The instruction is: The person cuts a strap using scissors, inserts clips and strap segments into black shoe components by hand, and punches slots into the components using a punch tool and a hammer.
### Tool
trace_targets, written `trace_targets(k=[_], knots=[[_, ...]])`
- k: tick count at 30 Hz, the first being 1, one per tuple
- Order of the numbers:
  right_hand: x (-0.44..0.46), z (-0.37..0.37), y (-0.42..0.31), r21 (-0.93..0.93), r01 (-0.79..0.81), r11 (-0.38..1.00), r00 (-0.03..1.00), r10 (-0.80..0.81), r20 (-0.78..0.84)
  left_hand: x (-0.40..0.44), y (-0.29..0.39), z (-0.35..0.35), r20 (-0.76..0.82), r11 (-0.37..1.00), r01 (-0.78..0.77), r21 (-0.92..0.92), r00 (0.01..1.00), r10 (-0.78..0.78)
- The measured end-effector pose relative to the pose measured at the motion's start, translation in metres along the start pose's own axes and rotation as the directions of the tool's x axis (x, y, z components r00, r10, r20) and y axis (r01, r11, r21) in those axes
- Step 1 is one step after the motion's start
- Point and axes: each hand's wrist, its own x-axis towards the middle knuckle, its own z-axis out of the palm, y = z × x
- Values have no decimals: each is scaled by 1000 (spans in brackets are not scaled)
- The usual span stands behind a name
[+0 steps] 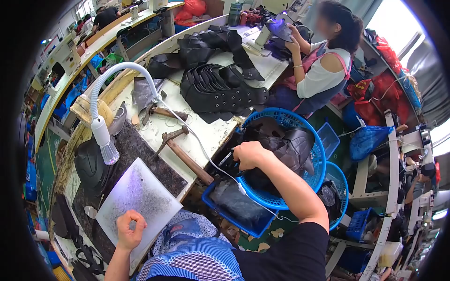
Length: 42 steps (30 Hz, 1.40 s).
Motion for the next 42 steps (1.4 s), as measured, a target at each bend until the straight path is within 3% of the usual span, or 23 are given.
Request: trace_targets(k=[2, 6, 9, 12, 15, 17, 21, 23, 25, 29, 32, 35, 37, 39, 41, 42], knots=[[19, 23, 7, -118, -21, 993, 997, 12, -74, 5, 3, 3, 22, 998, -39, 45, 999, 38], [26, 43, 11, -57, 2, 998, 967, -17, -255, 3, 6, -2, 81, 991, -60, 118, 995, 51], [11, 63, 12, 120, 206, 971, 788, -91, -609, -9, -3, -11, 58, 990, -14, 138, 998, 6], [-23, 45, -16, 421, 148, 895, 636, 240, -734, -18, -8, -15, -21, 994, 54, 98, 998, -52], [-40, 33, -58, 631, 341, 697, 565, 385, -730, -17, -8, -14, -65, 995, 56, 81, 997, -51], [-41, 31, -82, 532, 493, 688, 583, 193, -790, -11, -3, -12, -43, 995, 46, 87, 998, -43], [-39, 4, -147, 479, 686, 547, 597, -47, -801, -4, 14, -9, 41, 992, -4, 126, 999, -1], [-31, 3, -180, 558, 764, 325, 612, -90, -786, -7, 14, -10, 69, 987, -14, 158, 998, 3], [-20, 4, -205, 461, 836, 296, 532, -235, -814, -17, 7, -14, 50, 986, 6, 167, 999, -15], [-5, 1, -255, 540, 841, 37, 535, -216, -817, -29, 4, -23, 6, 984, 95, 151, 995, -97], [9, 1, -281, 622, 765, -167, 584, -226, -779, -34, 3, -28, -91, 984, 82, 155, 994, -68], [26, 9, -286, 795, 591, -136, 700, -403, -589, -37, 3, -35, -153, 986, 110, 125, 984, -91], [20, 0, -284, 781, 625, -15, 712, -401, -577, -39, -6, -44, -132, 977, 51, 209, 991, -24], [19, -2, -285, 637, 719, 277, 680, -473, -561, -48, -17, -48, -112, 981, 177, 79, 979, -168], [21, 3, -291, 604, 722, 337, 676, -530, -511, -62, -28, -49, -66, 954, 297, -40, 952, -299], [25, 6, -291, 614, 732, 295, 656, -549, -518, -65, -31, -49, -87, 959, 275, -68, 956, -280]])
